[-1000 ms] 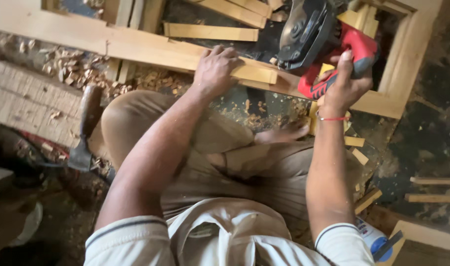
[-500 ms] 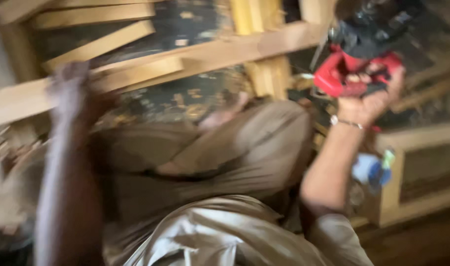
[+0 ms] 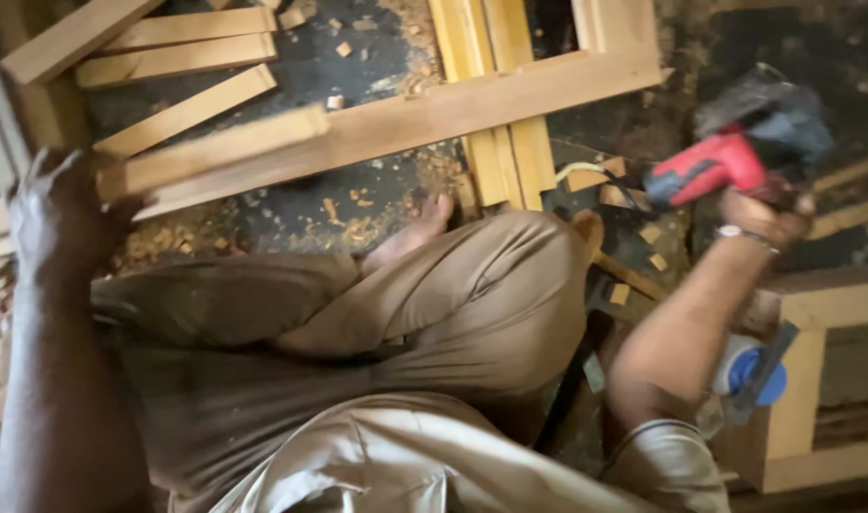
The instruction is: The person sits on the floor and uses a circular saw to cut a wooden plank into smaller pieces. After cutting, the person uses a hammer to strike a small wooden dowel.
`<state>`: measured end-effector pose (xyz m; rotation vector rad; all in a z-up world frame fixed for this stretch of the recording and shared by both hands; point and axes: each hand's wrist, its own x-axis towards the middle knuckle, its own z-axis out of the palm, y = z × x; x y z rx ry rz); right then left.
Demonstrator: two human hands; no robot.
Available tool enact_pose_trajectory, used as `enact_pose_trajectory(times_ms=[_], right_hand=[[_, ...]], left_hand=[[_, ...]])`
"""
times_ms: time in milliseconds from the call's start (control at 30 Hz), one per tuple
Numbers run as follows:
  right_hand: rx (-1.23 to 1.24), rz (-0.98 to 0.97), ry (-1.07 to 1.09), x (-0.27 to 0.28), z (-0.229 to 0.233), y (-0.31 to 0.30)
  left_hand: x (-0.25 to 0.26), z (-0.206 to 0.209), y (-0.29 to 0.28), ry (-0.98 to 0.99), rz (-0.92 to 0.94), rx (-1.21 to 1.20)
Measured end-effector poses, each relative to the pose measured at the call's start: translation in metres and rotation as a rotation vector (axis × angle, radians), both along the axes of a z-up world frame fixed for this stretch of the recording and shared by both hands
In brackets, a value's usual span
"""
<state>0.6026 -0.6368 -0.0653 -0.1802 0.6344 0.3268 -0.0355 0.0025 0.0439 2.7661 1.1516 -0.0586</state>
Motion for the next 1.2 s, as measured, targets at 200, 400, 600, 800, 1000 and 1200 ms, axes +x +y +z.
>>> enact_pose_trajectory(times_ms=[200, 400, 600, 800, 1000, 1200], right_hand=[[-0.016, -0.062, 0.058, 0.000, 0.003, -0.022], [0.039, -0.022, 0.108, -0.024, 0.003, -0.007], [0.062, 0.040, 0.076, -0.035, 0.044, -0.020], [0.034, 0.090, -0.017, -0.063, 0.046, -0.012], [-0.175, 0.148, -0.114, -0.104, 0.081, 0.027], [-0.268, 0.115, -0.133, -0.097, 0.064, 0.001]], left_hand=[[0.074, 0.053, -0.028, -0.351, 0.063, -0.075], [0.135, 0.057, -0.072, -0.666, 0.476, -0.859], [0.156, 0.040, -0.119, -0.827, 0.374, -0.972], [0.149, 0.024, -0.137, -0.995, 0.360, -0.870], [0.128, 0.022, -0.135, -0.989, 0.445, -0.843], [0.110, 0.013, -0.118, -1.146, 0.468, -0.843]])
